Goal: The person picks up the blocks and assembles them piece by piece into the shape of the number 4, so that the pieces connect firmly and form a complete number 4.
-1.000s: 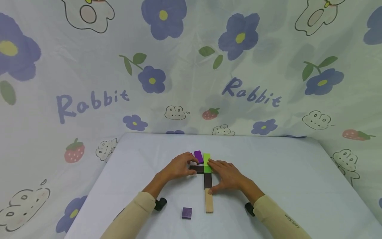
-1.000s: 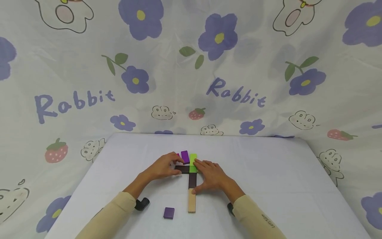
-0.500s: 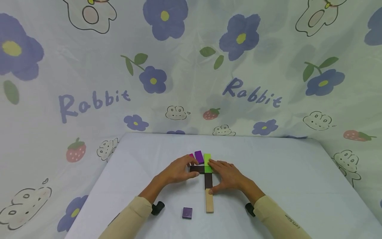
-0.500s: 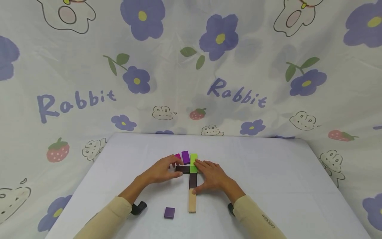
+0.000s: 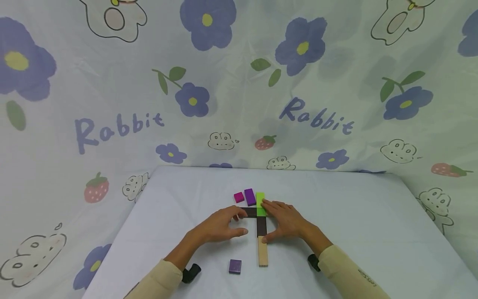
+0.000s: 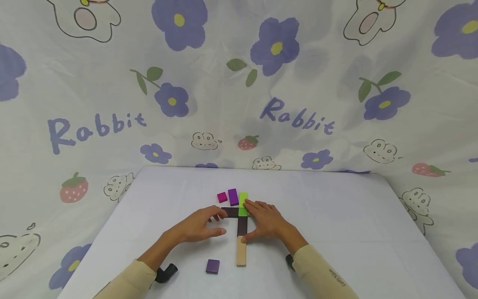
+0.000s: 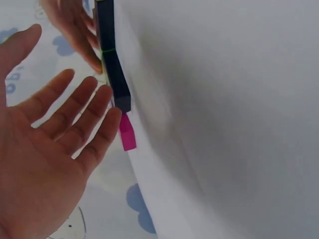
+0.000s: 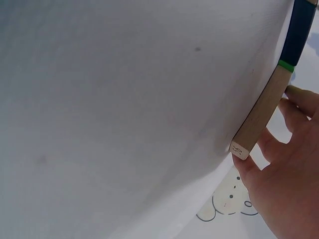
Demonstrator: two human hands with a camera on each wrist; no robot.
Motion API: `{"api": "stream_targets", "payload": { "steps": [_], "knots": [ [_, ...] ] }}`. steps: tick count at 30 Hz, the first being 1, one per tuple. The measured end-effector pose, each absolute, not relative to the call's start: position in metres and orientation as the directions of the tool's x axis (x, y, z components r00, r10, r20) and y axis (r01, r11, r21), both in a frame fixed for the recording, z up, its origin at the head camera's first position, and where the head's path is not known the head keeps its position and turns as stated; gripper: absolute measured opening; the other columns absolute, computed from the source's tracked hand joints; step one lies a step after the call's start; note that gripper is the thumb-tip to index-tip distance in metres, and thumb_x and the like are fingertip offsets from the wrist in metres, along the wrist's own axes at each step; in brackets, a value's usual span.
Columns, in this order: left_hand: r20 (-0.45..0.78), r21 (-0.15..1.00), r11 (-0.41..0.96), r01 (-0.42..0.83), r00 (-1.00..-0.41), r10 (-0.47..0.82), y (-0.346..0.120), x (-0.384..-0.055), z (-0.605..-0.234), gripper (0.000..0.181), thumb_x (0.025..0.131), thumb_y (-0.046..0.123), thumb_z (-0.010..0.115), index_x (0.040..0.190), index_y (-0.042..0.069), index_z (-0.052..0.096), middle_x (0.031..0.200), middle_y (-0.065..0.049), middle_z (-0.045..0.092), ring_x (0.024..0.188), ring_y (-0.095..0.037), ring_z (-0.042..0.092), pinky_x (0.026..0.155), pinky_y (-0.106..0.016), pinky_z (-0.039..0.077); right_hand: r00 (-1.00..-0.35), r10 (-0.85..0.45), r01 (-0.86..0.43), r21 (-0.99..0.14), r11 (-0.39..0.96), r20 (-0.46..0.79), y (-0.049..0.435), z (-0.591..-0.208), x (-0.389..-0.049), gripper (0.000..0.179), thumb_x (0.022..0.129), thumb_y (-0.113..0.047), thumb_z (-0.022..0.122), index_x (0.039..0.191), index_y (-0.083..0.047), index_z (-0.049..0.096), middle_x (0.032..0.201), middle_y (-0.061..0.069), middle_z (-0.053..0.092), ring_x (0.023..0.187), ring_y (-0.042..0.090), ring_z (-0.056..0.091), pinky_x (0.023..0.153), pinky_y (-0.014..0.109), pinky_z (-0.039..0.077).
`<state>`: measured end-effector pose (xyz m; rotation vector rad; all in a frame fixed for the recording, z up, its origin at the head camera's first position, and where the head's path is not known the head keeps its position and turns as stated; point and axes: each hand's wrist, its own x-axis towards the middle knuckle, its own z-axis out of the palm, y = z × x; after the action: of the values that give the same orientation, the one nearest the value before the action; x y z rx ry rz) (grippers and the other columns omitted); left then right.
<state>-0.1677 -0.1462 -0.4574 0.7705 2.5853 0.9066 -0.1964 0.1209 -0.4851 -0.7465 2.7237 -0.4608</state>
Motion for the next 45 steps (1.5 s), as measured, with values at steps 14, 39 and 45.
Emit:
{"api": "stream_targets", "payload": {
  "steps": [14,39,45],
  "knots": [
    [-0.113,0.625,0.670,0.401,-0.802,0.586,-0.151,-0.147,-0.458,0.060,0.092,0.050,0.069,0.138,0.014,0.055,0.126,0.000,0.063,0.113,-0.019,0.059,0.095,-0.042,0.051,-0.819,-0.550,-0.465,-0.374,0.802,-0.161,0.124,-0.485,-0.196,0.116,0.068,-0.073,0.079,0.159,-0.017,0.035,0.164,0.001,0.032,0.147,0.034,0.031,0.114,0.061,0.028],
    [-0.140,0.558,0.690,0.462,-0.767,0.627,-0.152,-0.114,-0.464,0.071,0.089,0.058,0.069,0.145,0.019,0.050,0.124,0.007,0.061,0.112,-0.010,0.058,0.098,-0.037,0.050,-0.822,-0.550,-0.470,-0.367,0.803,-0.151,0.124,-0.485,-0.197,0.116,0.067,-0.076,0.077,0.159,-0.018,0.035,0.164,0.001,0.032,0.147,0.034,0.031,0.113,0.061,0.029],
    [-0.118,0.543,0.672,0.504,-0.746,0.655,-0.154,-0.106,-0.465,0.072,0.089,0.059,0.070,0.145,0.018,0.049,0.122,0.008,0.061,0.111,-0.009,0.058,0.097,-0.037,0.051,-0.822,-0.547,-0.465,-0.369,0.805,-0.158,0.124,-0.488,-0.197,0.116,0.067,-0.075,0.077,0.159,-0.018,0.035,0.164,0.001,0.031,0.147,0.034,0.031,0.114,0.061,0.028]
  ]
}}
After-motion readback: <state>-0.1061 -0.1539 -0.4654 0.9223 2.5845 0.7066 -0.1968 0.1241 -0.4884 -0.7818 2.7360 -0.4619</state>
